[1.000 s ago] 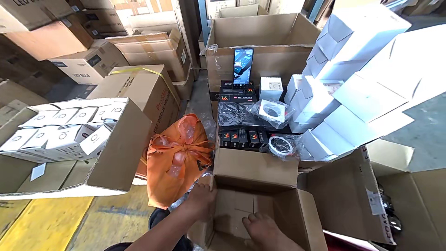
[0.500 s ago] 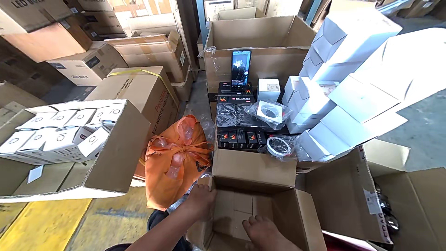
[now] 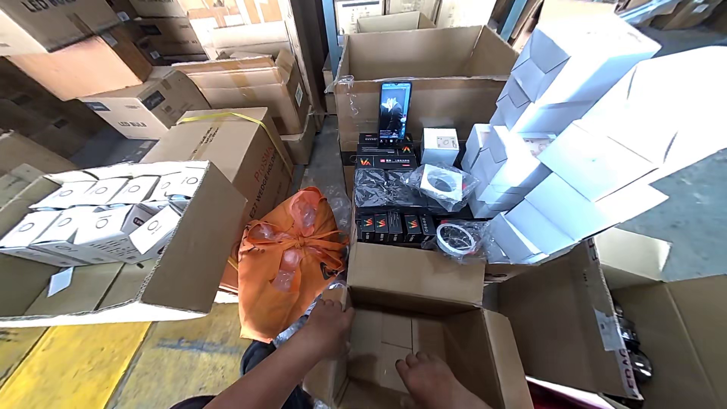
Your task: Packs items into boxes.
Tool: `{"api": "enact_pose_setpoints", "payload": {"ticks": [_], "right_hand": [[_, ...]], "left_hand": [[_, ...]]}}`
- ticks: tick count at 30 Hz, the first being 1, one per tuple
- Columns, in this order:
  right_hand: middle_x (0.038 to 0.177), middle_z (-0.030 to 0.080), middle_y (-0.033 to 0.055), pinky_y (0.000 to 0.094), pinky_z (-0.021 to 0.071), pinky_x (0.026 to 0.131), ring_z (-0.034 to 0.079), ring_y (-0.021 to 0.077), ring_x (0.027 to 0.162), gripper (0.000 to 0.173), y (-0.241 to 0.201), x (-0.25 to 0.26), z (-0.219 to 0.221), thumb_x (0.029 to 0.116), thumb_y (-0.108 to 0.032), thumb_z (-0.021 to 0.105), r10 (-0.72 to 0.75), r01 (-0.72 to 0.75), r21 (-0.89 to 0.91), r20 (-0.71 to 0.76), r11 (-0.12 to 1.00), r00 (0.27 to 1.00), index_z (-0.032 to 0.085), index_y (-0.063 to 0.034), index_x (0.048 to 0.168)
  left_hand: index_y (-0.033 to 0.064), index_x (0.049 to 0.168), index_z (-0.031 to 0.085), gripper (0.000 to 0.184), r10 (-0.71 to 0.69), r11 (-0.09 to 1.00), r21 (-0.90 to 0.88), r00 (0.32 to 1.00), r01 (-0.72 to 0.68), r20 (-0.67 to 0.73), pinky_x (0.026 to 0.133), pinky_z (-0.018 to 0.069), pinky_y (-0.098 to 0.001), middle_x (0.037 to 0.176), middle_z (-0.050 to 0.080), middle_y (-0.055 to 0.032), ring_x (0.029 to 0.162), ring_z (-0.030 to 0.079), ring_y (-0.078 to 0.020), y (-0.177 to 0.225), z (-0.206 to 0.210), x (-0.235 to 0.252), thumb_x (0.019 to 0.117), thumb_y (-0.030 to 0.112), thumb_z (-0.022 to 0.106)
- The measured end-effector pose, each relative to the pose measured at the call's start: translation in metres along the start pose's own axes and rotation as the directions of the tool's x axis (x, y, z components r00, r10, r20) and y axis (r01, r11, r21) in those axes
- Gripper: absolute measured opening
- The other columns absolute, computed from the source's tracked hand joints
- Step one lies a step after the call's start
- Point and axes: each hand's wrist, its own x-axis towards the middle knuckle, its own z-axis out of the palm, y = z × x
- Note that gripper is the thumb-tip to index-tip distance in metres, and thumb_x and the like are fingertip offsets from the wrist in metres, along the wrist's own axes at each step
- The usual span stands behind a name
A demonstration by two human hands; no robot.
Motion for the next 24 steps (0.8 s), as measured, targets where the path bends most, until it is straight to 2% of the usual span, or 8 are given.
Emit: {"api": "enact_pose_setpoints", "payload": {"ticks": [4,7,9,10,12,14,17,24], "right_hand": [[0.122,0.066,0.0231,0.0602,0.0476,0.097,0.060,0.0426,0.120,0.025,0.000,0.001,0.001,0.0936,-0.008,0.061,-0.059,0.059,-0.043,-0.003,0.997,0.998,0.067,-0.0003,0.117],[0.114,0.068,0.0212,0.0603,0.0490,0.091,0.063,0.0416,0.114,0.019,0.003,0.000,-0.001,0.0996,-0.014,0.056,-0.188,0.186,-0.047,-0.055,0.981,0.981,0.069,-0.0028,0.108],[0.112,0.068,0.0198,0.0608,0.0495,0.088,0.064,0.0404,0.112,0.040,-0.001,-0.004,-0.004,0.0977,-0.042,0.059,-0.188,0.187,-0.024,-0.101,0.982,0.977,0.070,-0.0040,0.107],[0.111,0.069,0.0190,0.0603,0.0513,0.087,0.065,0.0393,0.109,0.070,-0.005,-0.006,-0.007,0.0875,-0.071,0.060,-0.144,0.142,-0.022,-0.130,0.990,0.981,0.071,-0.0043,0.105],[0.113,0.067,0.0183,0.0590,0.0506,0.089,0.064,0.0383,0.111,0.097,-0.010,-0.007,-0.011,0.0710,-0.092,0.055,-0.078,0.077,-0.019,-0.141,0.997,0.987,0.068,-0.0041,0.109],[0.122,0.065,0.0201,0.0588,0.0483,0.096,0.061,0.0399,0.118,0.090,-0.008,-0.006,-0.014,0.0799,-0.083,0.060,-0.061,0.061,0.005,-0.098,0.998,0.993,0.064,-0.0028,0.121],[0.127,0.063,0.0265,0.0620,0.0456,0.100,0.058,0.0460,0.122,0.060,0.000,-0.003,-0.005,0.0944,-0.047,0.069,-0.031,0.031,-0.007,-0.041,0.999,0.999,0.060,0.0019,0.128],[0.125,0.063,0.0262,0.0625,0.0466,0.098,0.059,0.0456,0.121,0.053,0.002,-0.003,0.001,0.0974,-0.041,0.066,-0.013,0.013,-0.001,0.014,1.000,1.000,0.059,0.0012,0.129]], "left_hand": [[0.0080,0.149,0.047,0.071,-0.007,1.000,0.002,1.000,0.007,0.006,0.108,0.0376,-0.0663,0.140,0.054,-0.0296,0.130,0.052,-0.0486,0.001,-0.002,-0.001,0.0932,0.047,0.070],[0.0078,0.148,0.047,0.071,-0.010,1.000,0.001,1.000,0.010,0.008,0.108,0.0382,-0.0659,0.139,0.055,-0.0298,0.130,0.052,-0.0485,0.001,-0.002,-0.001,0.0930,0.047,0.070],[0.0080,0.148,0.048,0.071,-0.011,1.000,0.002,1.000,0.011,0.005,0.107,0.0383,-0.0659,0.138,0.055,-0.0296,0.130,0.052,-0.0485,0.001,-0.002,0.000,0.0930,0.047,0.070],[0.0079,0.147,0.048,0.071,-0.010,1.000,0.004,1.000,0.010,-0.001,0.107,0.0387,-0.0660,0.138,0.055,-0.0294,0.129,0.053,-0.0484,0.001,-0.001,0.001,0.0928,0.048,0.070],[0.0080,0.147,0.048,0.070,-0.012,1.000,0.005,1.000,0.012,-0.006,0.107,0.0390,-0.0661,0.138,0.056,-0.0292,0.128,0.053,-0.0481,0.001,0.000,0.002,0.0930,0.048,0.070],[0.0080,0.148,0.048,0.071,-0.010,1.000,0.006,1.000,0.010,0.001,0.107,0.0385,-0.0663,0.138,0.055,-0.0295,0.129,0.053,-0.0483,0.001,-0.001,0.002,0.0933,0.048,0.070],[0.0080,0.147,0.048,0.070,-0.011,1.000,0.010,1.000,0.011,0.009,0.107,0.0386,-0.0664,0.138,0.055,-0.0294,0.129,0.053,-0.0482,0.000,-0.001,0.003,0.0935,0.048,0.069],[0.0068,0.146,0.049,0.070,-0.009,1.000,-0.012,1.000,0.009,-0.008,0.108,0.0374,-0.0673,0.137,0.057,-0.0293,0.129,0.053,-0.0484,0.000,-0.001,0.001,0.0930,0.047,0.070]]}}
